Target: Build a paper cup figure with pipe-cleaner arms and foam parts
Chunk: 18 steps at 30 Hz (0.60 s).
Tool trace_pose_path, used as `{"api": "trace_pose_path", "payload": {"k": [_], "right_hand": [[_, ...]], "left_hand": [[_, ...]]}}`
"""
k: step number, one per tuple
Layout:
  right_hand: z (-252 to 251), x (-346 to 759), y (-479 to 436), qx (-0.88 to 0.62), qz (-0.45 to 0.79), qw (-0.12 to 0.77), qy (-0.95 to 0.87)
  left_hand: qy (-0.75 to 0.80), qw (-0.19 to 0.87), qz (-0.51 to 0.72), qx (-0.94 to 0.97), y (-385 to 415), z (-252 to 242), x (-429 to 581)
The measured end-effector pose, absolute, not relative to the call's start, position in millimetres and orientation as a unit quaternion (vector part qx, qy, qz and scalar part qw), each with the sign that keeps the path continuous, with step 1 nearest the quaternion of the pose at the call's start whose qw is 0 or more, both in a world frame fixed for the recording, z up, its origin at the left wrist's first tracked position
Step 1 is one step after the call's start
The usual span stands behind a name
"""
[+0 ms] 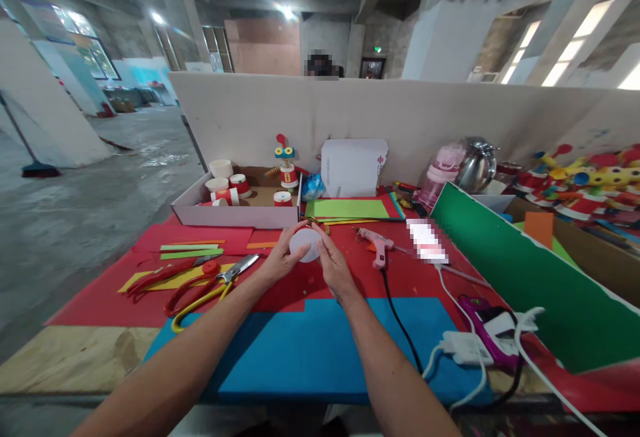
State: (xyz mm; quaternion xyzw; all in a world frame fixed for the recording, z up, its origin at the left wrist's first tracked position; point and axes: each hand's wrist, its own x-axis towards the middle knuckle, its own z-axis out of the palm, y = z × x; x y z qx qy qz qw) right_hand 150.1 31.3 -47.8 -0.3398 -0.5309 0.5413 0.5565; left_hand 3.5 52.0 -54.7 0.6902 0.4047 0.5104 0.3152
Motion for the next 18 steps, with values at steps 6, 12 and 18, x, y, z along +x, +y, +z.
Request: {"api": "trace_pose_path", "payload": {"k": [6, 12, 18], "right_hand": [[-43.7, 148.5, 29.0, -0.336, 0.564, 0.554, -0.512], [-36.8, 157.3, 30.7, -0.360, 0.559, 0.581, -0.470], [-33.8, 164.2, 33.2, -0.361, 0.676, 0.533, -0.360]], "left_hand": [[0.404, 0.295, 0.513, 0.698, 53.1, -56.8, 3.1], [0.397, 0.159, 0.537, 0.727, 48.1, -35.8, -8.2], [0.343, -0.103, 0.477, 0.803, 43.3, -23.8, -19.4]]}}
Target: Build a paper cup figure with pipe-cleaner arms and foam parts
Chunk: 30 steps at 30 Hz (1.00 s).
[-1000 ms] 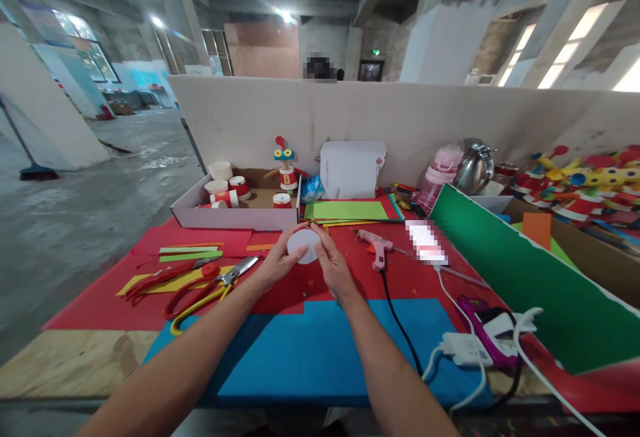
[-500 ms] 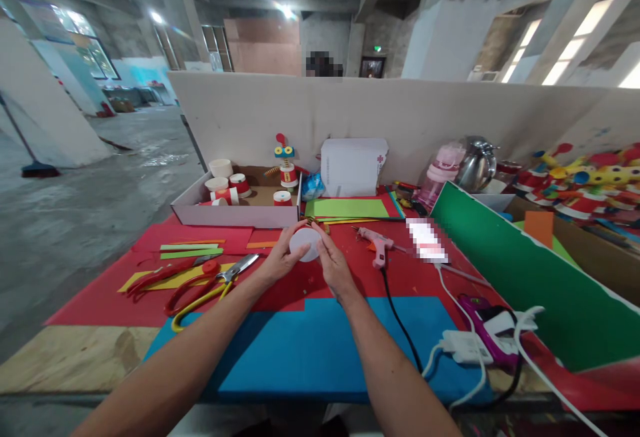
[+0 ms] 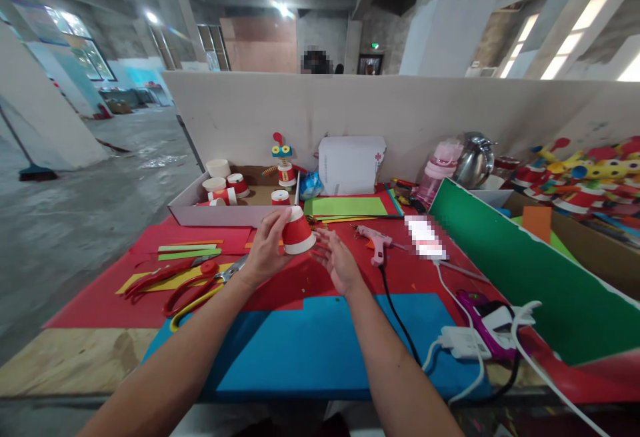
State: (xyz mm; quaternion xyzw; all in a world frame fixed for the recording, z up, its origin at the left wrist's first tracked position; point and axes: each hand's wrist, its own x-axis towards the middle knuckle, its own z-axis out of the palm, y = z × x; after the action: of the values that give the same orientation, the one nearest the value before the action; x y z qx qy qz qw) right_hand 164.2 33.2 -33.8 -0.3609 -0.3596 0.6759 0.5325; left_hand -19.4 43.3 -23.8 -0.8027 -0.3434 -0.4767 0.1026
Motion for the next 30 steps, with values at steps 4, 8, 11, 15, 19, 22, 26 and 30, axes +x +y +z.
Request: {"api": "trace_pose_path", "payload": {"k": [4, 8, 11, 15, 19, 22, 26, 30], "right_hand": [[-28.8, 161.5, 29.5, -0.311, 0.761, 0.481, -0.306], [-25.8, 162.5, 28.4, -0.297, 0.768, 0.485, -0.293], [-25.7, 164.4, 29.7, -0.303, 0.756, 0.504, -0.287], [-25.0, 161.8, 29.6, -0.318, 0.742, 0.508, -0.300], [-19.6, 165.0, 27.8, -0.425, 0.661, 0.488, -0.380], [-13.3, 190.0, 28.0, -0.553, 0.505, 0.422, -0.512], [-13.1, 245.0, 30.8, -0.705, 0.195, 0.304, -0.610], [-24.5, 274.5, 38.8, -0.761, 0.145, 0.222, -0.592]], "left_hand": [[-0.318, 0.176, -0.443, -0.819, 39.4, -24.4, -17.9], [-0.295, 0.196, -0.437, -0.827, 38.5, -25.9, -15.0], [-0.289, 0.198, -0.440, -0.827, 38.3, -25.8, -13.8], [-0.289, 0.198, -0.448, -0.823, 37.9, -25.1, -13.7], [-0.297, 0.194, -0.456, -0.816, 39.1, -26.6, -15.1], [-0.311, 0.182, -0.455, -0.814, 40.8, -28.8, -16.1], [-0.320, 0.172, -0.455, -0.813, 42.7, -29.3, -16.6], [-0.318, 0.179, -0.465, -0.807, 44.6, -28.1, -17.7]]}}
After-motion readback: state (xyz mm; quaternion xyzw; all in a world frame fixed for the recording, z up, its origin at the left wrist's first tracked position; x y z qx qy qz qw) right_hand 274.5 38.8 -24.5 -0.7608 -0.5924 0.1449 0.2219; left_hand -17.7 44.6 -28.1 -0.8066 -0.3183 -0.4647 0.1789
